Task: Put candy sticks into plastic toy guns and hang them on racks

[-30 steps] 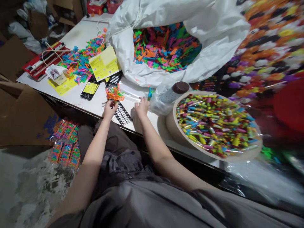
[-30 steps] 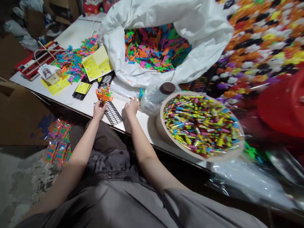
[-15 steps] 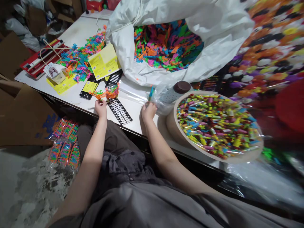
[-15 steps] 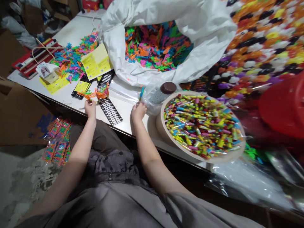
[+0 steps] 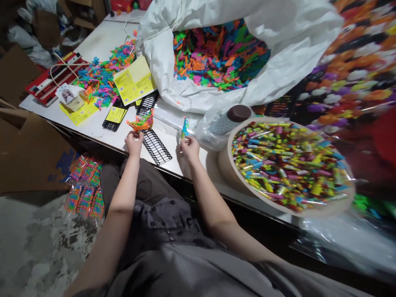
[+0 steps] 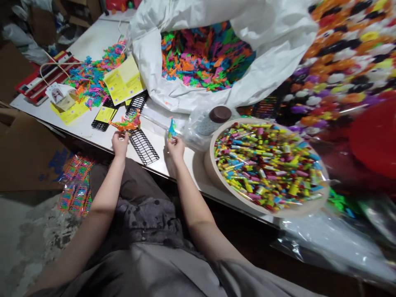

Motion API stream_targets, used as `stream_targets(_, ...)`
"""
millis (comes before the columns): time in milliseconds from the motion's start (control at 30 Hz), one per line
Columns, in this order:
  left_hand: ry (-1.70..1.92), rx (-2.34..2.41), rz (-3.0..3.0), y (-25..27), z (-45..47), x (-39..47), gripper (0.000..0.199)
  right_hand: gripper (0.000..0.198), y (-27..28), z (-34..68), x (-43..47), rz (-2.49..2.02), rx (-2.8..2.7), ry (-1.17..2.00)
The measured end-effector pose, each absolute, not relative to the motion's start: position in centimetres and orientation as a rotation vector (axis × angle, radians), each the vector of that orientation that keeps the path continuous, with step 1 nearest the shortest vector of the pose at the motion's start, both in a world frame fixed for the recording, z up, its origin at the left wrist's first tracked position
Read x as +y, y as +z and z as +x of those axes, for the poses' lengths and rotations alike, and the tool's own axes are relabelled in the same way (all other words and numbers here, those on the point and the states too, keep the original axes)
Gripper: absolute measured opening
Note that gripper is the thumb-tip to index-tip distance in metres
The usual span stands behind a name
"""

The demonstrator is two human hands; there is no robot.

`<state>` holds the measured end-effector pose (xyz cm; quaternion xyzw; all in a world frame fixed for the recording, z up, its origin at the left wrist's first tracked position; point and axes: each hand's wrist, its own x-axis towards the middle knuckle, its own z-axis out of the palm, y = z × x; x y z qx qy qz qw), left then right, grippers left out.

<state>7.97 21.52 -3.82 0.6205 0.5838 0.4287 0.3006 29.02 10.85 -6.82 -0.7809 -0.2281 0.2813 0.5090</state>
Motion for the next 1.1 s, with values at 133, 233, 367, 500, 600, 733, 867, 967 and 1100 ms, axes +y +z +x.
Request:
stream_targets(133,0.978,1.615,1.676,-3.3,8.1,21.4,0.01,0.054,-5.6,27.0,10.4,-1.723,-0.464,0.615)
stream_targets(233,0.889,1.722,1.617,-3.2,8.1,21.4,0.013,0.041,-5.1,25.5,10.5,-1.668,-0.551,0.675)
stream_targets(367,0.846,1.816,1.535,-3.5,7.9,21.7,0.014,0.026,-5.6,24.4,11.9,-1.572,-0.575,0.791)
stream_targets(500,0.789,1.839,1.56,-4.0,8.0,21.8,0.015,0.034,-6.0,24.4,14.9,-1.44,-0.481,0.879)
stream_targets(600,0.738,1.849,1.602,-4.3,8.2,21.9,0.017,0.027,-6.0,24.5,17.5,-1.391,-0.505,0.887)
stream_targets(733,0.702,1.824,1.582,-4.5,8.6,22.2,0.018,0.016,-6.4,24.2,20.1,-1.327,-0.466,0.867)
stream_targets(867,0.726,1.761,1.52,-4.5,8.9,22.5,0.016,0.015,-7.2,23.8,21.4,-1.287,-0.497,0.966)
stream_targets(967,0.728,1.756,1.541,-4.4,8.9,22.6,0.015,0.018,-7.9,23.7,21.8,-1.298,-0.554,1.051)
stream_targets(1100,0.712,1.757,1.603,-4.2,9.1,22.5,0.015,0.016,-8.7,23.8,21.9,-1.477,-0.724,0.968)
